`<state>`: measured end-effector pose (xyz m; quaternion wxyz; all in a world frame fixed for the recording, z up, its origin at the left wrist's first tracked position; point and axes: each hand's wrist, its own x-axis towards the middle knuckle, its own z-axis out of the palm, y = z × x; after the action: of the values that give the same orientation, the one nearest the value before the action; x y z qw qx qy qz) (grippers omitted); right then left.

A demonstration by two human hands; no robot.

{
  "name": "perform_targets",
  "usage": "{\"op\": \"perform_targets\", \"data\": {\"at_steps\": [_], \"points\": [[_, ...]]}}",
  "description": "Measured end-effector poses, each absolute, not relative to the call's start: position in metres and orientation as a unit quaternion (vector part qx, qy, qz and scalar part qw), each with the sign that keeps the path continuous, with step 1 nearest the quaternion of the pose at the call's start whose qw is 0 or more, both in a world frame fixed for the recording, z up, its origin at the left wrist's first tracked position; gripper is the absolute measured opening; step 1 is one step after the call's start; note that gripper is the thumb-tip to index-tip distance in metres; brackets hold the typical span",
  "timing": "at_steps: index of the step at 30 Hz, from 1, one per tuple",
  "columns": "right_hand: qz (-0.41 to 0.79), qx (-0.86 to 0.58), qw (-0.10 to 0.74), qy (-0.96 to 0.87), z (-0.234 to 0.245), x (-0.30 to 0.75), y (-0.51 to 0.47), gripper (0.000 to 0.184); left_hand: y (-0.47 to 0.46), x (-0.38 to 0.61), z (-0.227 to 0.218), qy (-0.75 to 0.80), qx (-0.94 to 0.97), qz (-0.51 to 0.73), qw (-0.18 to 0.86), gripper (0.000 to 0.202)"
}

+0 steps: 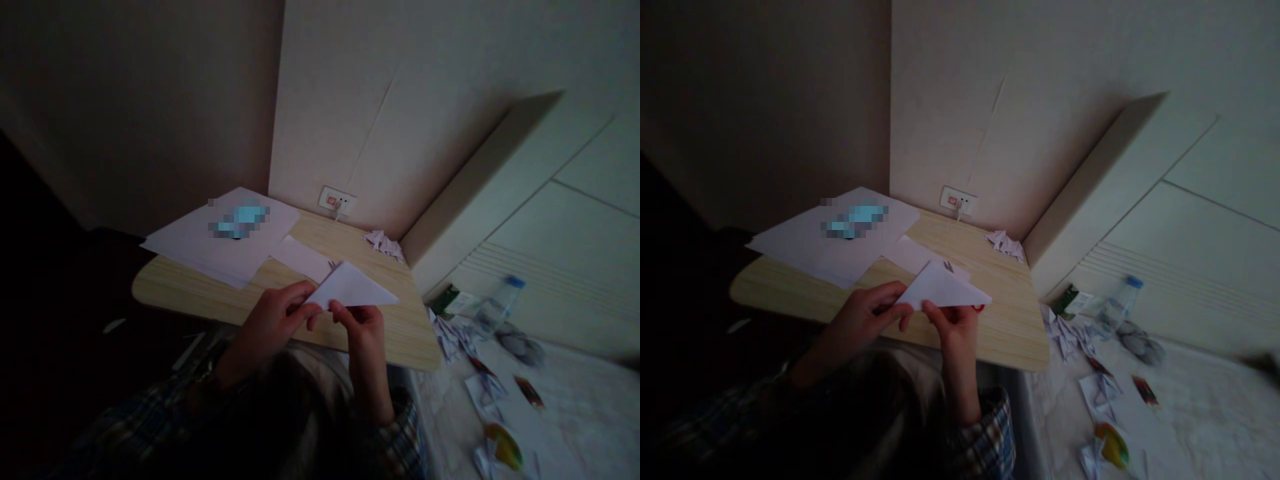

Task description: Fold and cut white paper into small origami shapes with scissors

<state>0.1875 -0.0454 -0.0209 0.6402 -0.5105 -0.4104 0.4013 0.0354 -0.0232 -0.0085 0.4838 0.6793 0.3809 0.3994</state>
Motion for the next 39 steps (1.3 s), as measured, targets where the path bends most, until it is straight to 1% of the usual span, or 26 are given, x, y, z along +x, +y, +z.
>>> {"op": "perform_targets", "data": {"at_steps": [4, 8, 12, 17, 19, 21, 23, 28, 30, 34, 36, 39], "points": [[0.371, -0.508, 0.673, -0.39, -0.019, 0.207, -0.046, 0.019, -0.024, 0.034, -0.011, 0.392, 0.68, 0.387, 0.483, 0.017], [0.372, -0.492, 0.685, -0.387, -0.017, 0.217, -0.048, 0.022, -0.024, 0.033, -0.012, 0.384, 0.676, 0.39, 0.494, 0.015], [0.344, -0.493, 0.694, -0.396, -0.018, 0.223, -0.05, 0.025, -0.022, 0.032, -0.011, 0.393, 0.669, 0.389, 0.496, 0.015], [0.371, -0.463, 0.709, -0.382, -0.021, 0.212, -0.048, 0.021, -0.021, 0.029, -0.011, 0.4, 0.671, 0.377, 0.498, 0.016], [0.391, -0.473, 0.684, -0.394, -0.021, 0.202, -0.048, 0.021, -0.021, 0.029, -0.011, 0.395, 0.673, 0.374, 0.501, 0.017], [0.422, -0.494, 0.622, -0.437, -0.022, 0.192, -0.048, 0.022, -0.021, 0.029, -0.011, 0.388, 0.673, 0.375, 0.506, 0.018], [0.426, -0.506, 0.59, -0.462, -0.022, 0.186, -0.048, 0.023, -0.021, 0.029, -0.011, 0.386, 0.679, 0.372, 0.502, 0.021], [0.38, -0.519, 0.616, -0.455, -0.022, 0.188, -0.048, 0.026, -0.021, 0.028, -0.012, 0.408, 0.707, 0.328, 0.476, 0.029], [0.397, -0.515, 0.61, -0.453, -0.024, 0.187, -0.048, 0.025, -0.02, 0.029, -0.013, 0.418, 0.714, 0.323, 0.459, 0.031], [0.447, -0.516, 0.572, -0.455, -0.028, 0.183, -0.047, 0.025, -0.02, 0.029, -0.013, 0.416, 0.722, 0.337, 0.438, 0.03], [0.432, -0.522, 0.587, -0.443, -0.027, 0.187, -0.047, 0.025, -0.021, 0.03, -0.011, 0.415, 0.724, 0.334, 0.438, 0.029], [0.384, -0.518, 0.647, -0.407, -0.022, 0.202, -0.048, 0.027, -0.024, 0.03, -0.009, 0.412, 0.729, 0.323, 0.44, 0.026]]}}
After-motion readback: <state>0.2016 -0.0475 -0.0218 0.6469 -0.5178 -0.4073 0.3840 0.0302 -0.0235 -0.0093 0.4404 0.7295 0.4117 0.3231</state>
